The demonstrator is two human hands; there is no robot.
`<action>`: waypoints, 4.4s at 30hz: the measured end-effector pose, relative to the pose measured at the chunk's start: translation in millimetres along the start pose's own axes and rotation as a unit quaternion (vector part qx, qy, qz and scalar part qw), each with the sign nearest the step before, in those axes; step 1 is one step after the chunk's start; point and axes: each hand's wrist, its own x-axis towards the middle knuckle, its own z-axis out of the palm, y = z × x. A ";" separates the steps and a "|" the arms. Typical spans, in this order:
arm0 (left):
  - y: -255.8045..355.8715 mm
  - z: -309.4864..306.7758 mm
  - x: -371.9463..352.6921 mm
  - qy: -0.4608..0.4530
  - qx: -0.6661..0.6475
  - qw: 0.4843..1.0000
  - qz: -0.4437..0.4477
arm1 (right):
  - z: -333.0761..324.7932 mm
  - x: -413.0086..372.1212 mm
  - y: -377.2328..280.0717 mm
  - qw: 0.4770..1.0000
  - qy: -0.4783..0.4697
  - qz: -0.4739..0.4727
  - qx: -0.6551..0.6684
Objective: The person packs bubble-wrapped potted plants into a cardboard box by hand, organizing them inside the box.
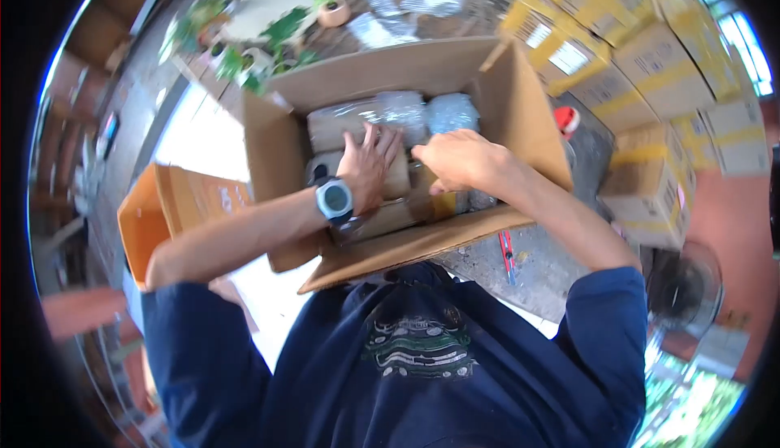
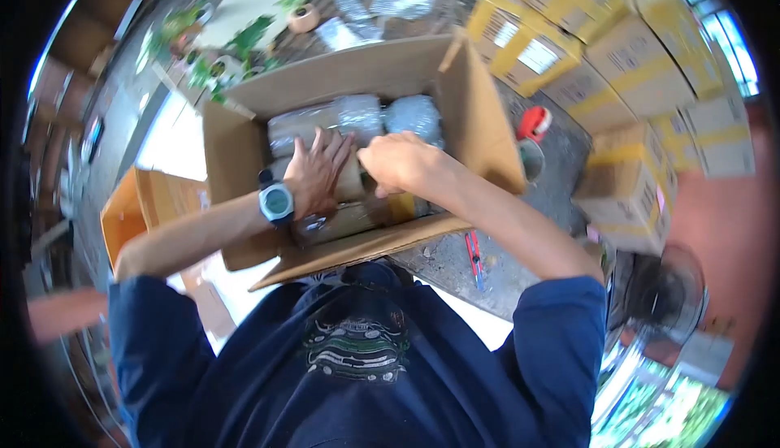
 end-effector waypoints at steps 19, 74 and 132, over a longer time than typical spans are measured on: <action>17.2 -9.6 14.9 0.048 -0.237 0.968 0.071 | 228.8 -116.4 232.0 0.798 0.292 0.487 0.203; 48.1 -2.2 112.4 0.267 -0.561 0.783 0.009 | 68.5 -32.6 30.0 0.926 -0.094 0.246 0.271; 94.2 7.0 77.2 -0.162 -0.971 -0.044 -0.167 | 57.9 18.8 63.1 0.902 0.168 0.277 0.285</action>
